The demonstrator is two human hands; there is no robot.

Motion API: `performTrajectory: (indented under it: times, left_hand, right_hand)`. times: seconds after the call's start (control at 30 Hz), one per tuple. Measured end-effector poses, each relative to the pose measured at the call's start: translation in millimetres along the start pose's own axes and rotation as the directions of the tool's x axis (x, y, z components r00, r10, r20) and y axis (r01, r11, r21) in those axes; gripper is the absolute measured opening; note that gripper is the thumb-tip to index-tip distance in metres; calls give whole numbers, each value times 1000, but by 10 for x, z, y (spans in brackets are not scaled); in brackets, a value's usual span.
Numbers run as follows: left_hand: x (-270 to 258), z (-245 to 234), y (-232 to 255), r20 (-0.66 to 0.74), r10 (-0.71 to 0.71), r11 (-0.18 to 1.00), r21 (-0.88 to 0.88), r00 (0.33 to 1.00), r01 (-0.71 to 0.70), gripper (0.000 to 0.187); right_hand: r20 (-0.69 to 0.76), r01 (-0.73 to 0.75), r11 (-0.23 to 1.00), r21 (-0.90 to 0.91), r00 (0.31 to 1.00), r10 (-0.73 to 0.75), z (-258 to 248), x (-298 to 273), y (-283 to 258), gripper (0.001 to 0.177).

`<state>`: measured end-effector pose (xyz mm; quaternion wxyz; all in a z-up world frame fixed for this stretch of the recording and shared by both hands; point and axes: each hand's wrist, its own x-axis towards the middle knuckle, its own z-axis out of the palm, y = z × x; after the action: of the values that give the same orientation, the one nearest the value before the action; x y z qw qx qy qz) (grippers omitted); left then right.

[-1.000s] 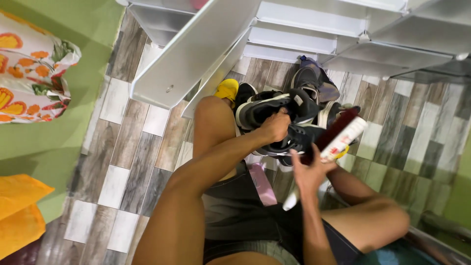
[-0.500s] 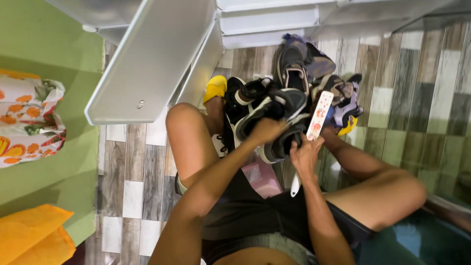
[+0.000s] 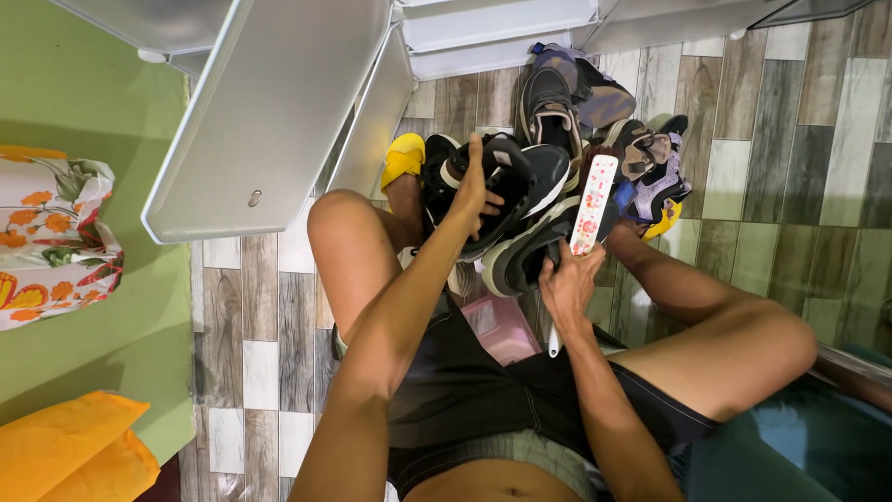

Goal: Cleaning various shoes from a storage rack using a brush and cloth.

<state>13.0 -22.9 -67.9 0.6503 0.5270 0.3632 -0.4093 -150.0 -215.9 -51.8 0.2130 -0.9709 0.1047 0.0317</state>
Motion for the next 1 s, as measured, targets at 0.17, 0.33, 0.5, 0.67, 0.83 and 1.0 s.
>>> performTrajectory:
  times: [0.17,0.33,0.5,0.67,0.83,1.0]
  left_hand:
    - [-172,28,197,53,-41,996,86,998,37,113]
    - [514,-1,-225,124,68,973,212,990,-93,85]
    - [247,74,-464,312,446,487,702,839,-520,48]
    - [-350,214,-154,318,886,-310,947,338,-79,92]
    - [-439,108,127,240,686,-178,971,687,-161,132]
    - [479,-411,-104,187,599,72,956,779,-285,127]
  right_hand:
    - [35,-16,1000,-26,999,17,-33,-6,-76,48]
    - [15,13,999,-36,1000,-12,35,-15,-15,49]
    - [15,-12,999,-30,1000,13,76,-11,-6,50]
    - [8,-5,1000,7,1000,5,56,-16,-17,49]
    - [13,-30,999,23,999,29,51,4,-16,50]
    - [24,-50,999,22,999,49,43,-10,-39,50]
